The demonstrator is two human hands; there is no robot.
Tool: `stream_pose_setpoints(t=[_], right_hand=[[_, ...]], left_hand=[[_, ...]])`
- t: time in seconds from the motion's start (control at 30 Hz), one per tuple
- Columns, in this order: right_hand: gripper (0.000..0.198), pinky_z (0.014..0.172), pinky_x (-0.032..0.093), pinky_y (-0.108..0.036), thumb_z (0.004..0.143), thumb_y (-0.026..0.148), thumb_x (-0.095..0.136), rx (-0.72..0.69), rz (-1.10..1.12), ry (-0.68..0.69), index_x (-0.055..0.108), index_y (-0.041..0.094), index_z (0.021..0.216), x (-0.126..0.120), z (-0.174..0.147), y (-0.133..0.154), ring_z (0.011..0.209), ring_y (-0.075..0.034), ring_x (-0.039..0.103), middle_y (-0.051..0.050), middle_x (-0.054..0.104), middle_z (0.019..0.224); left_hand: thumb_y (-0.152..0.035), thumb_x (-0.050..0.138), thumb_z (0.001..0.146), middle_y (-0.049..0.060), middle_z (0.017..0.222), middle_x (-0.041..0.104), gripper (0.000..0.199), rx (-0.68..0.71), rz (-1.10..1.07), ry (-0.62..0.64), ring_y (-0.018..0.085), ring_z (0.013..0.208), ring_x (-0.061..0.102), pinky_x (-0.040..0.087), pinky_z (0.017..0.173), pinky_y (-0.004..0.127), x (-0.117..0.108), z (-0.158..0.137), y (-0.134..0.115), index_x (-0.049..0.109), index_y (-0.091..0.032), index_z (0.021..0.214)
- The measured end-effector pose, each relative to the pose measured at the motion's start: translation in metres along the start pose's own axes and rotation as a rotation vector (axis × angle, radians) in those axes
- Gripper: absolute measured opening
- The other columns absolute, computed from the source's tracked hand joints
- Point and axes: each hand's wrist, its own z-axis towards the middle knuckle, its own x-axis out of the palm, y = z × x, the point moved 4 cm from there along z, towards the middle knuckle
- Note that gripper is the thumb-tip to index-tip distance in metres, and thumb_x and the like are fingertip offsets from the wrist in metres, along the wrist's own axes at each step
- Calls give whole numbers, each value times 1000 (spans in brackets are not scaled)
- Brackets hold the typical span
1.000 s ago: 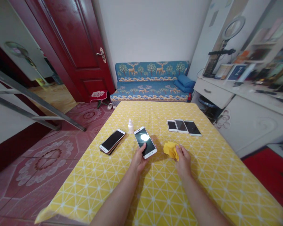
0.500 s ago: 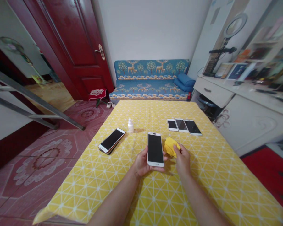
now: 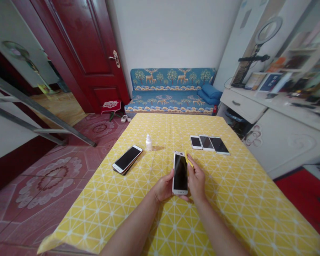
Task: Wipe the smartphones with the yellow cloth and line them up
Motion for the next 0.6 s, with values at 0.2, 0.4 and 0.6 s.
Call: stream_pose_setpoints(t=[0.2,0.4,0.6], right_hand=[[34,103,43,-43,91,35,47,-43,-56,14,65,20,116,-1,16,15,115,-22,59,-9,65,123],[29,90,49,-37,90,40,49,-108,-93,85,68,21,100,-1,28,31,98,-22,64,-7,70,104],[29,102,44,-41,94,30,44,-326,-146,283,68,27,110,3,25,46,115,-21,58,-5,66,120]], left_hand=[[-55,43,91,19,111,66,55,-19,50,40,32,95,66,57,65,46,5,0,2,57,-13,123],[-54,45,90,18,109,66,55,-40,96,105,31,92,67,57,63,43,7,-3,3,47,-20,133],[-53,52,88,17,106,67,56,-34,123,74,31,90,68,58,62,44,6,-4,2,48,-20,133]])
